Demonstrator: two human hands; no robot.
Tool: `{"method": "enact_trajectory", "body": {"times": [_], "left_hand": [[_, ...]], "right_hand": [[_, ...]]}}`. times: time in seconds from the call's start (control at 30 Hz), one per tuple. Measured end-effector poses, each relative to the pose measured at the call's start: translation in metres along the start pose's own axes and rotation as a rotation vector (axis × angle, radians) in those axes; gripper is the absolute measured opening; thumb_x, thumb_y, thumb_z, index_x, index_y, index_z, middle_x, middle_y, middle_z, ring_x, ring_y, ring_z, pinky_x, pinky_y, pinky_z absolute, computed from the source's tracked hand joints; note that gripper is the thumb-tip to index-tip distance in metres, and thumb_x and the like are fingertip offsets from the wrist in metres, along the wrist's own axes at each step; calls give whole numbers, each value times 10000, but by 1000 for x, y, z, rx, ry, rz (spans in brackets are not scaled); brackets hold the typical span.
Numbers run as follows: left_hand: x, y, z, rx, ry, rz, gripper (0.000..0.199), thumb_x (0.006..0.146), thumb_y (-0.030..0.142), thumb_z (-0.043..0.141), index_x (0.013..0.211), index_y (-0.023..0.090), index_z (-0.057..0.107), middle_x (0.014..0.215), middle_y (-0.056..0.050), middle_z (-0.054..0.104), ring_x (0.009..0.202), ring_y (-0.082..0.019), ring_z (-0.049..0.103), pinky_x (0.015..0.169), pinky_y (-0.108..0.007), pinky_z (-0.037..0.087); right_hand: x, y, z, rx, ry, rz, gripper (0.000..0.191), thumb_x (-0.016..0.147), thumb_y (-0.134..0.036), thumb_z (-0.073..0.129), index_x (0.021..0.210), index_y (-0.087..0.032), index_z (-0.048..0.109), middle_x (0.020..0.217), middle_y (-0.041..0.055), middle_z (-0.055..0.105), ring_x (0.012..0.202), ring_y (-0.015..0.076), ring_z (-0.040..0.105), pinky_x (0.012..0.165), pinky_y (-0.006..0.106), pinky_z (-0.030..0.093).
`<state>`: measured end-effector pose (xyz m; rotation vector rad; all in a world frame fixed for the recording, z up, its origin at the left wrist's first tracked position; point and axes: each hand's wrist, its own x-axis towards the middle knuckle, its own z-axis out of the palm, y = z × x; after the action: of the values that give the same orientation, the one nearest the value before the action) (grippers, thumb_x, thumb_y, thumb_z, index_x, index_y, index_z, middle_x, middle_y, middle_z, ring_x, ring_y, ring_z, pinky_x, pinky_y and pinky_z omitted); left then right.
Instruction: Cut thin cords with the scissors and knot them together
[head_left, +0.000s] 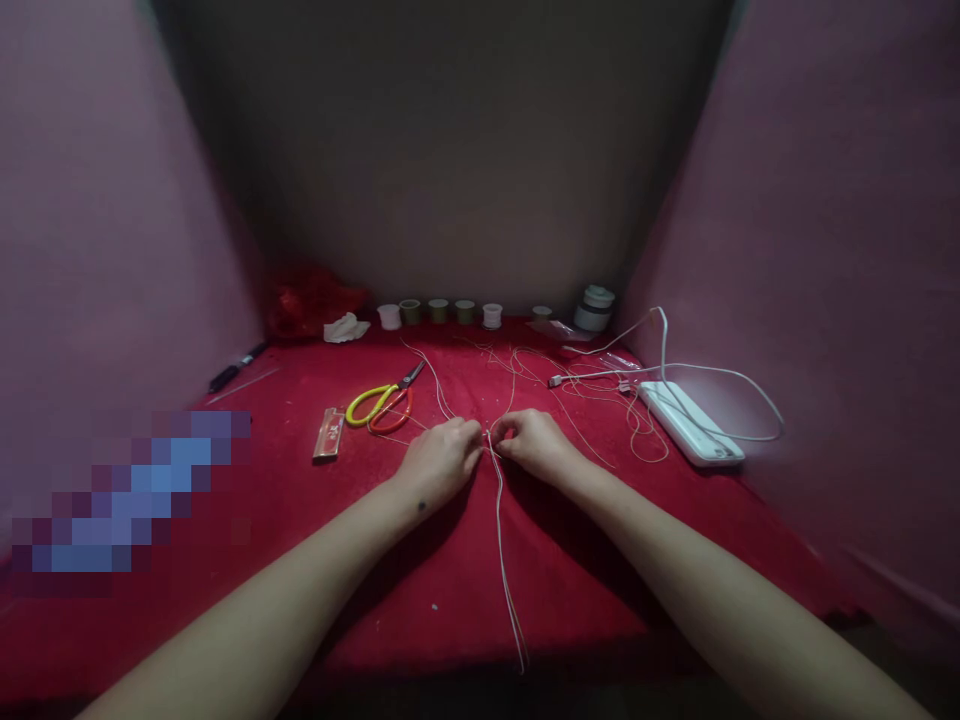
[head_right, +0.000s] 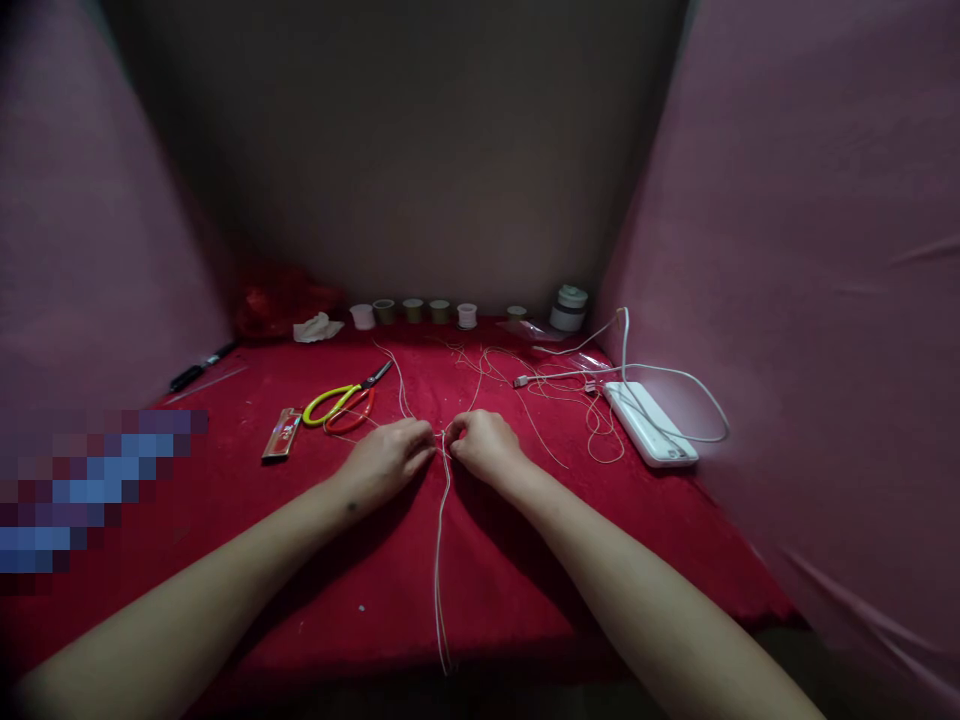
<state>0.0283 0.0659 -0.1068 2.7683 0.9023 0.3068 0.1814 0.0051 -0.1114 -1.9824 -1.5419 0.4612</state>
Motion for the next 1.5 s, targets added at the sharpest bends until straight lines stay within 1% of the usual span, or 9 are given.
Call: {"method": "enact_trajectory", "body": {"times": [0.47,0.73,0.93,1.0,1.1,1.17,1.3,1.4,1.5], "left_hand": [[4,9,9,89,68,-121,187,855,330,415,889,198,543,907,-52,601,795,-202,585,590,-269,374],[5,10,9,81,57,-127,157,837,334,454,884,194,510,912,-61,597,798,-203,585,623,-275,391],[-4,15,-1,-170,163,-118,128,805,262,480,885,171,521,950,-80,567,784,-175,586,648,-272,427],[-8,18,-3,-470,6,-177,120,797,267,477,812,160,529,816,-64,596,634,-145,583,541,-251,426],[-12,21,-3,-1060,-428,-343,210,792,334,484,731,136,521,610,-33,584,364,-90,468,328,-204,320],[-12,22,-2,-1360,-611,-413,226,788,325,507,729,111,546,550,-25,571,316,-70,437,280,-174,282],[-10,20,3,-1626,-686,-489,176,798,243,521,791,83,594,543,-28,590,348,-54,489,301,-117,327],[-10,20,6,-1645,-680,-471,209,823,239,487,750,74,591,531,-39,594,352,-72,514,304,-123,367],[-10,22,6,-1634,-682,-434,207,827,221,466,737,75,583,532,-44,598,333,-92,509,269,-151,377]], "right_hand": [[1,7,2,146,-44,-62,142,642,-228,672,773,-212,723,667,17,656,617,141,548,611,225,397],[-5,7,4,79,7,-132,123,726,-251,606,777,-209,710,700,25,659,639,136,550,614,218,379],[-8,3,-1,79,65,-108,145,748,-195,542,747,-179,687,640,21,627,579,113,510,577,210,355],[-8,3,-2,133,61,-89,148,748,-191,533,731,-169,679,621,19,617,565,107,506,568,209,353],[-9,5,-3,214,50,-49,153,754,-216,530,733,-160,670,585,11,599,537,101,496,545,208,350],[-10,5,-3,251,55,-40,160,760,-239,532,740,-159,668,589,9,596,540,101,497,541,210,352],[-10,7,-5,213,122,-79,135,749,-232,557,729,-161,670,686,23,613,630,111,526,602,219,372],[-5,11,-9,141,263,-100,117,746,-205,551,712,-156,652,756,38,601,695,119,527,677,234,384],[3,16,-9,271,348,-116,92,743,-190,533,716,-146,609,733,29,585,673,114,519,674,240,400]]}}
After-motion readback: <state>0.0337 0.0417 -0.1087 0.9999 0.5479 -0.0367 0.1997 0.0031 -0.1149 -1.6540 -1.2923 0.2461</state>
